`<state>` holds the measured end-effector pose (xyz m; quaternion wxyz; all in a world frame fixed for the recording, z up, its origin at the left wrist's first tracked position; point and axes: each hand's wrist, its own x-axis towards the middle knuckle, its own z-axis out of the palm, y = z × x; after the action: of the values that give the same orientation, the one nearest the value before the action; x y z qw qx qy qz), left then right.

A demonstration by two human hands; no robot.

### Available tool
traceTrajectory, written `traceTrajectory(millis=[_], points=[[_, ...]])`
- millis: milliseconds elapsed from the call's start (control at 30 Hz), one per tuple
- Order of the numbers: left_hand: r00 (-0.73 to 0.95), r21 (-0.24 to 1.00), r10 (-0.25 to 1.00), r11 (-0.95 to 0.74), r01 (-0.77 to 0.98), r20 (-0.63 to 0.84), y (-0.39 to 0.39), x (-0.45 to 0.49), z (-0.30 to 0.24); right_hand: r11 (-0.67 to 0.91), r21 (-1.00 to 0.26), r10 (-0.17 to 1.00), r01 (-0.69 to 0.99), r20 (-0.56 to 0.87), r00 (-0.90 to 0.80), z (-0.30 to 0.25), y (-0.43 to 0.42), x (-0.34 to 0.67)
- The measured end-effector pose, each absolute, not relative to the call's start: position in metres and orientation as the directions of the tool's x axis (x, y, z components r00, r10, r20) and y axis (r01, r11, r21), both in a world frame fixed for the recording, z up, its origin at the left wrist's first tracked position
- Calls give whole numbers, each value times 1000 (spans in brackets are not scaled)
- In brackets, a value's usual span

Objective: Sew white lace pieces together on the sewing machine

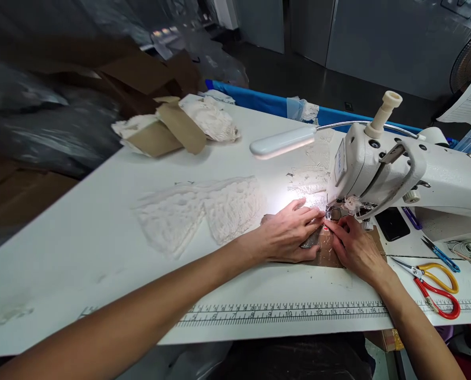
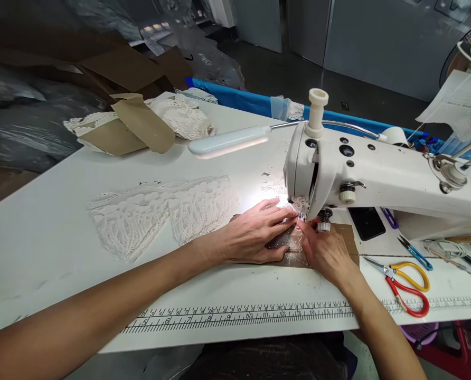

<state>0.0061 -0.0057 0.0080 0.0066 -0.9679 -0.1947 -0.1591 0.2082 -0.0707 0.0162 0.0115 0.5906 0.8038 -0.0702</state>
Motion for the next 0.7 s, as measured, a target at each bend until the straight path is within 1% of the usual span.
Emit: traceTrajectory(millis=[100,200,267,333,400,467,500,567,700], points=[[879,57,383,-922,384,283,-3,6,10,298,-101,948,949,-86,-307,14,-70,208],[889,66,382,-923,378,252,-1,6,14,299,-172,949,939,-49,-311,12,-70,211],[895,70,383,-924,377,230,0,6,17,298,-283,950,912,-7,-313,13,-71,216],[896,73,394,-919,387,206,1,6,20,283,-441,953,852,27,-303,16,-71,223],[895,75,407,-913,400,182,1,7,23,216,-614,963,759,4,-270,20,-69,232],[897,70,415,-910,409,154,1,7,24,112,-737,977,666,-43,-211,21,-65,239],[898,65,417,-909,412,142,1,7,25,72,-769,983,636,-53,-175,20,-62,241],[899,52,418,-908,415,133,1,7,24,43,-787,994,616,-30,-108,19,-59,243],[893,38,425,-905,424,147,2,6,21,111,-772,993,625,70,-90,21,-62,237]])
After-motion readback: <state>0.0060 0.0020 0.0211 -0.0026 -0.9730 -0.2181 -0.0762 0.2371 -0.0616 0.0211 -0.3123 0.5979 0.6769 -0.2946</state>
